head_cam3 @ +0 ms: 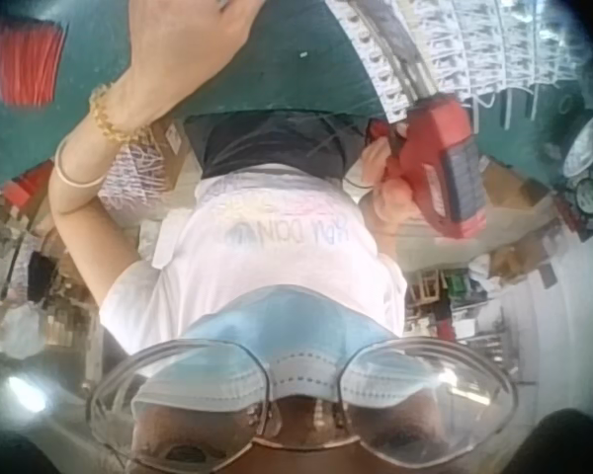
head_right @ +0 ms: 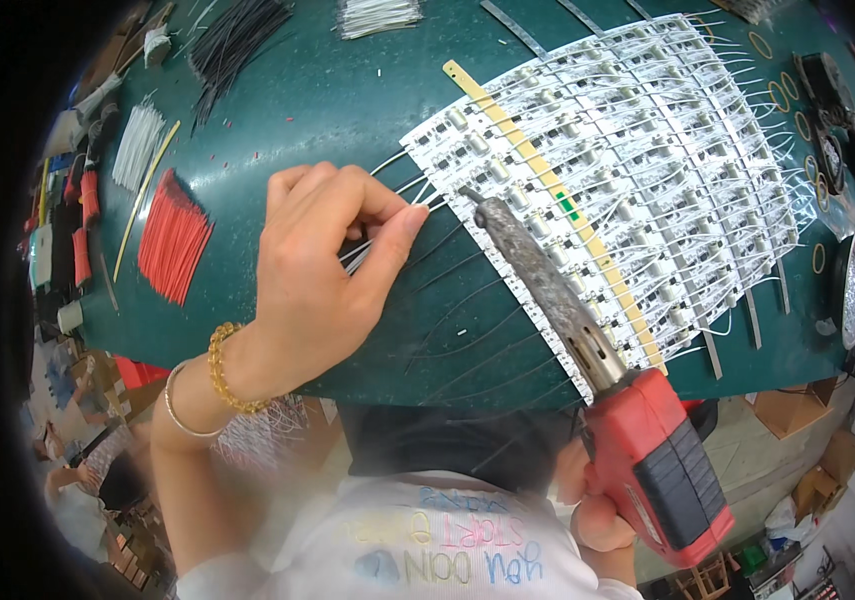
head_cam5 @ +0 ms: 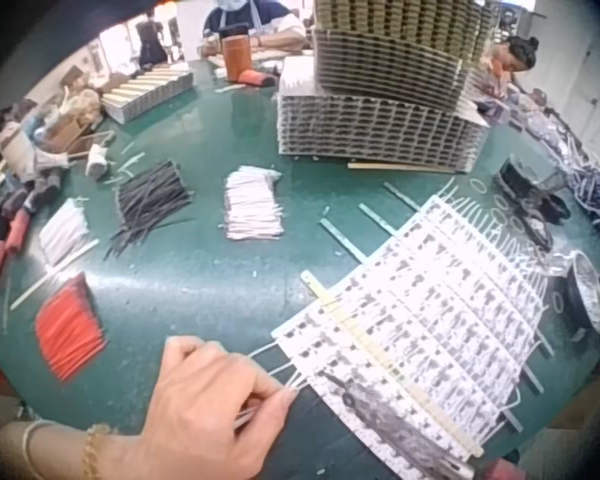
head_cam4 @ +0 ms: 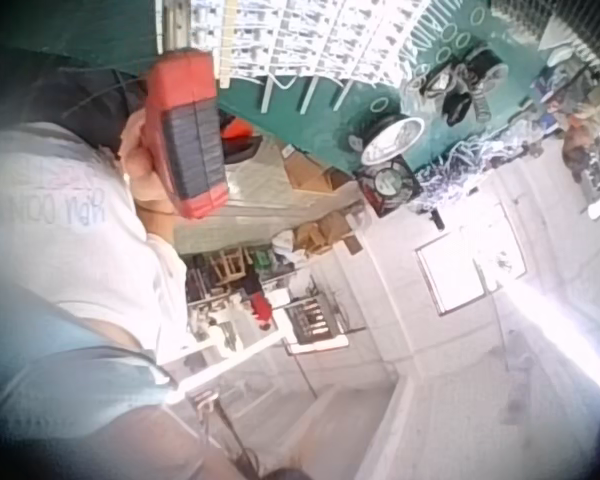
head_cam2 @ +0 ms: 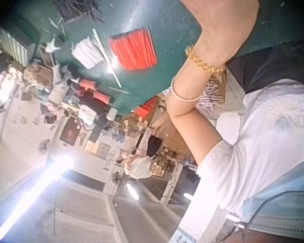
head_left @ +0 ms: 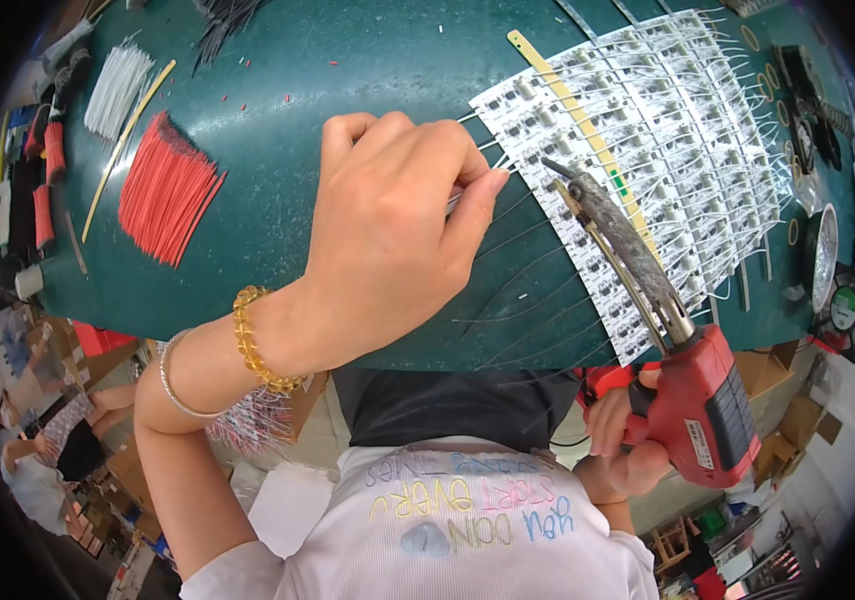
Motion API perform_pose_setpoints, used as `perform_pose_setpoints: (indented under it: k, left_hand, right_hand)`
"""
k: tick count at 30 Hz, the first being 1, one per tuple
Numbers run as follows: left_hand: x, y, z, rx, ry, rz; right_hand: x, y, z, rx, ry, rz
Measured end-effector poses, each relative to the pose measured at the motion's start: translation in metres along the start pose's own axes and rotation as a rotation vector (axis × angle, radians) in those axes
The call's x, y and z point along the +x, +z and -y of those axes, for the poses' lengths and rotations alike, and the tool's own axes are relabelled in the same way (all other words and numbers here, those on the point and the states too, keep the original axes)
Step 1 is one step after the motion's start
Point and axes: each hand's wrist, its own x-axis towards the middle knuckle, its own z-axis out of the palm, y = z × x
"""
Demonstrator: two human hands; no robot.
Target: Soldering electrical wires onto LED strips and organizing components for lighting assembly.
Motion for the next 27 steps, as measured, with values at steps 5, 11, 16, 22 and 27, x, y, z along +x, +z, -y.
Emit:
perform_pose_setpoints:
  k: [5,11,16,22,27]
  left_hand:
    - [0.000,-0.003,-0.003,-0.160,0.024,0.013]
    - [-0.001,0.000,-0.002,-0.112,0.012,0.090]
    - [-0.001,0.000,-0.002,-0.112,0.003,0.087]
    - [0.000,0.001,-0.002,-0.101,0.004,0.079]
    - [0.000,0.000,-0.002,-0.102,0.008,0.079]
  right_hand:
    - [-0.005,-0.008,0.000,0.159,-0.007,0.015]
    - [-0.009,-0.012,0.003,0.050,0.016,0.044]
    - [-0.015,-0.018,-0.006,0.070,0.005,0.040]
    - [-0.016,-0.017,-0.008,-0.004,0.001,0.087]
    - [-0.013,-0.021,-0.010,-0.005,-0.068,0.153]
